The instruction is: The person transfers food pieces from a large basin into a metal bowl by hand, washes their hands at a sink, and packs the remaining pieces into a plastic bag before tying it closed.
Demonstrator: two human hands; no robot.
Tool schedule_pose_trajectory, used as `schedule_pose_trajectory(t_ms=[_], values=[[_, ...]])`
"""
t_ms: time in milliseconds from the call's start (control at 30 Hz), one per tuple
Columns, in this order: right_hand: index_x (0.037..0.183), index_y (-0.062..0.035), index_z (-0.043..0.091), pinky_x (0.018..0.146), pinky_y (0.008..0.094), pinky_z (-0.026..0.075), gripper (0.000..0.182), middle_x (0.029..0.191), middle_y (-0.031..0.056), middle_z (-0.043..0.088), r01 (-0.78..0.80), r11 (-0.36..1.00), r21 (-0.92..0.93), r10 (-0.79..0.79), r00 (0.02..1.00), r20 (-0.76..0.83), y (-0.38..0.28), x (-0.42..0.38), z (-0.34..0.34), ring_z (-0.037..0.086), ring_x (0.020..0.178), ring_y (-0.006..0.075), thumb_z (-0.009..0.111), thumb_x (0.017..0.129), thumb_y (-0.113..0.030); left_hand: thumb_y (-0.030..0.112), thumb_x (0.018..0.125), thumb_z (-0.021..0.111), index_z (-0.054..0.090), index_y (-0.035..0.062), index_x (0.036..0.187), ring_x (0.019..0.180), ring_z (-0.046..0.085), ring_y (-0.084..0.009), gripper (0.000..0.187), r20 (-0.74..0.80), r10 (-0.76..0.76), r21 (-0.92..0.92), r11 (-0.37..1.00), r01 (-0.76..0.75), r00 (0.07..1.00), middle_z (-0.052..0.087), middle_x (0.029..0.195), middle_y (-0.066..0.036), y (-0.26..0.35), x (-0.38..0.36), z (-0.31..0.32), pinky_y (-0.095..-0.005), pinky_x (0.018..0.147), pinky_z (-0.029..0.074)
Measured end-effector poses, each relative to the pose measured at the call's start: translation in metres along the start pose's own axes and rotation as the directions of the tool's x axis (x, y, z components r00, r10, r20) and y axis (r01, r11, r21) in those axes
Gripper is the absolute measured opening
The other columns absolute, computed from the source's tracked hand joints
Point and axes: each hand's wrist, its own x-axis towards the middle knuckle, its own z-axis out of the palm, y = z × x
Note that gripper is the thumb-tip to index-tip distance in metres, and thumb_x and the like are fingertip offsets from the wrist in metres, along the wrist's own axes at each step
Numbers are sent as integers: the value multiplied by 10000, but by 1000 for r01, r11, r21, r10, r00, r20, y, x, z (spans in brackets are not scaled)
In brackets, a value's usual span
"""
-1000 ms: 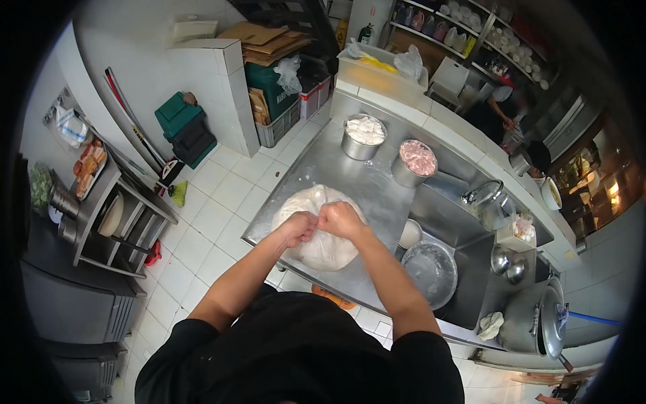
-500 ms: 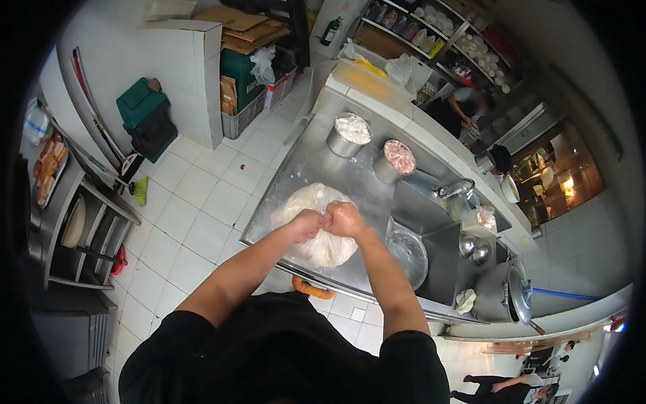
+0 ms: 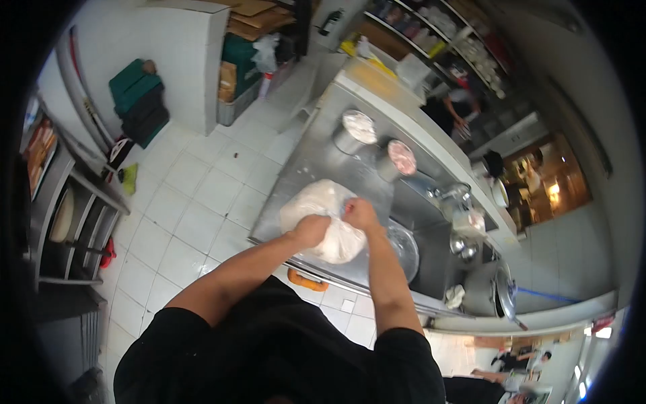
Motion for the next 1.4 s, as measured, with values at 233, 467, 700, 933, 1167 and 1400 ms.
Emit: schedule_pose_trajectory(t_ms=[233,467,700,933,1167,1400], values=[[1063,-24,690,720,269,500,276,853,28,647,66,917,393,63,950,-306,-45,8,3,592,771,107,650,790,-32,245,892,647,596,43,1251,995,656,-371,414,-222,-293,-186,949,255,930,685,1055,-192,-67,-70,-149,-488,873,517],[1010,19,684,669,221,456,135,850,-3,638,131,708,694,-16,985,-170,-205,128,78,543,740,55,653,897,-47,249,868,661,607,54,1241,1098,633,-366,425,-252,-602,-29,787,616,758,693,1065,-182,-282,-175,-267,-464,942,506],[1082,-22,697,755,332,538,273,892,115,725,291,878,381,-375,912,167,-383,298,155,686,787,212,675,855,-173,280,835,657,687,26,1149,1133,636,-382,404,-355,-907,-101,277,956,225,674,1183,-235,-389,-386,-416,-454,987,507],[1150,-29,688,787,346,543,342,935,122,726,537,769,347,-639,648,413,-562,366,220,696,866,236,685,873,-230,279,826,698,737,51,994,928,708,-375,286,-622,-774,-464,241,852,-119,730,918,-213,-444,-506,-539,-425,839,551],[1243,-26,639,683,305,532,359,957,42,700,142,868,476,-476,510,716,-664,379,263,646,810,141,646,928,-197,160,822,743,698,-6,1040,831,653,-177,278,-772,-592,-609,590,530,-229,722,913,-97,-558,-552,-754,-333,780,525],[1281,8,593,654,269,516,376,945,22,672,-87,903,421,-275,637,720,-761,402,298,625,802,112,627,943,-154,187,757,819,501,-60,1330,918,642,-194,701,-820,-373,-541,752,377,-434,649,1097,-129,-683,-603,-1027,-323,818,521]])
